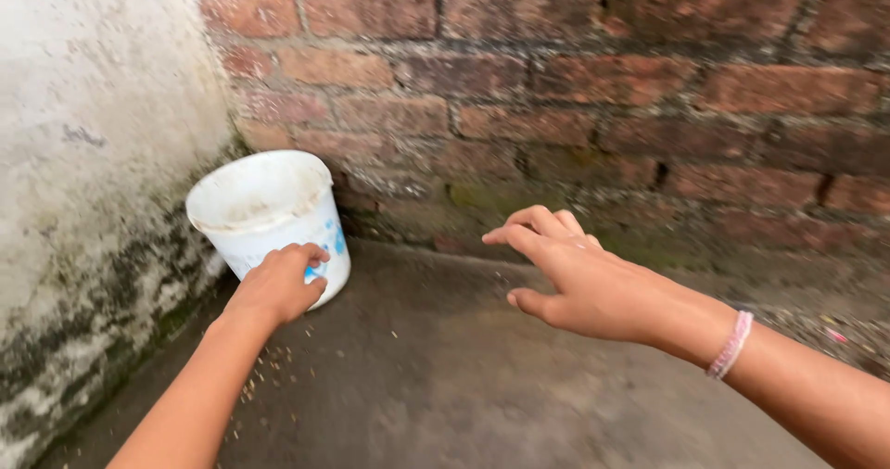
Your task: Sweeping dirt from an outdoor concrete surface using a hand broom and collecting it into a bucket.
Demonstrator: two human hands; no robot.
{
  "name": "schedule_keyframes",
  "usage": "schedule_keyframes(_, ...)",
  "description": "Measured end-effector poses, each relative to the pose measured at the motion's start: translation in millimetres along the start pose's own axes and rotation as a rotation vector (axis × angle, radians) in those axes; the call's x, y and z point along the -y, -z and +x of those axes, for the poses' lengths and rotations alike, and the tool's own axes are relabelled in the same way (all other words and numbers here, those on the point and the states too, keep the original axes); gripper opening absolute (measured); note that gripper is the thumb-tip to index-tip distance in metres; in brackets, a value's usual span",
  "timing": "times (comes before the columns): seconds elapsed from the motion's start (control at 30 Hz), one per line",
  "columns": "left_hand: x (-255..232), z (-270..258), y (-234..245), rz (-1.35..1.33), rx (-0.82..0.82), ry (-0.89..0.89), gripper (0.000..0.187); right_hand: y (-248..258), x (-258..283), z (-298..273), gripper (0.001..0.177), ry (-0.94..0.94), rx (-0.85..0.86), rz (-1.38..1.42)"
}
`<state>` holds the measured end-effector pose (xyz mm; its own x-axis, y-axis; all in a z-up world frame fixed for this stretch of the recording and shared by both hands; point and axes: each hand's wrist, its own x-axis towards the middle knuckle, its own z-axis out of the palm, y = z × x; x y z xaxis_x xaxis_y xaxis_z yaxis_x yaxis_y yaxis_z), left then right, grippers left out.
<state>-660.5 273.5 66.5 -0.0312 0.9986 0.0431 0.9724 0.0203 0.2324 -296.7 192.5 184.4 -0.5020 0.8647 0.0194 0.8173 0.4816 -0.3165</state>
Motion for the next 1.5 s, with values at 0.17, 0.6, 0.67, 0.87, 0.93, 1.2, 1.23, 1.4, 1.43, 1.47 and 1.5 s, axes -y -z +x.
schedule_keyframes(0.17, 45.4, 44.5, 15.9, 0.117, 0.011, 0.105, 0.055, -17.6, 15.5, 77.6, 0.066, -0.048, 0.047, 0.079)
schedule_keyframes(0.6, 118.9, 141.1, -50.9, 0.187, -0.016, 0.235, 0.094, -96.4, -31.4, 148.1, 0.058, 0.188, -0.008, 0.221)
schedule_keyframes(0.67, 113.9, 135.2, -56.3, 0.137, -0.082, 0.245, 0.070, -100.7, -39.4, 148.9, 0.060, 0.173, 0.006, 0.228)
schedule_keyframes(0.87, 56.5, 101.5, -50.3, 0.056, -0.250, 0.286, 0.024, -98.3, -59.0, 134.3, 0.055, 0.234, -0.049, 0.110)
schedule_keyframes(0.93, 44.2, 91.5, -53.2, 0.107, -0.329, 0.230, 0.021, -91.1, -66.2, 127.3, 0.054, 0.263, -0.085, 0.038)
schedule_keyframes(1.2, -14.0, 40.8, -29.7, 0.027, -0.444, -0.045, 0.027, -45.4, -103.4, 73.6, 0.050, 0.209, -0.171, -0.089)
schedule_keyframes(1.23, -30.5, 33.0, -18.4, 0.032, -0.452, -0.054, 0.027, -38.8, -105.5, 66.4, 0.050, 0.207, -0.184, -0.089)
schedule_keyframes(1.4, -117.2, -4.3, -2.5, -0.139, -0.324, -0.211, 0.027, -3.3, -130.0, 17.3, 0.055, 0.086, -0.153, -0.219)
schedule_keyframes(1.43, -138.9, -12.5, -2.0, -0.140, -0.326, -0.219, 0.027, 2.4, -140.0, 6.3, 0.055, 0.080, -0.158, -0.223)
schedule_keyframes(1.47, -159.5, -21.8, -1.6, -0.202, -0.315, -0.244, 0.027, 7.8, -149.7, -3.8, 0.055, 0.093, -0.160, -0.284)
schedule_keyframes(1.5, -180.3, -31.0, -1.6, -0.264, -0.303, -0.269, 0.026, 12.8, -159.7, -13.9, 0.055, 0.105, -0.162, -0.346)
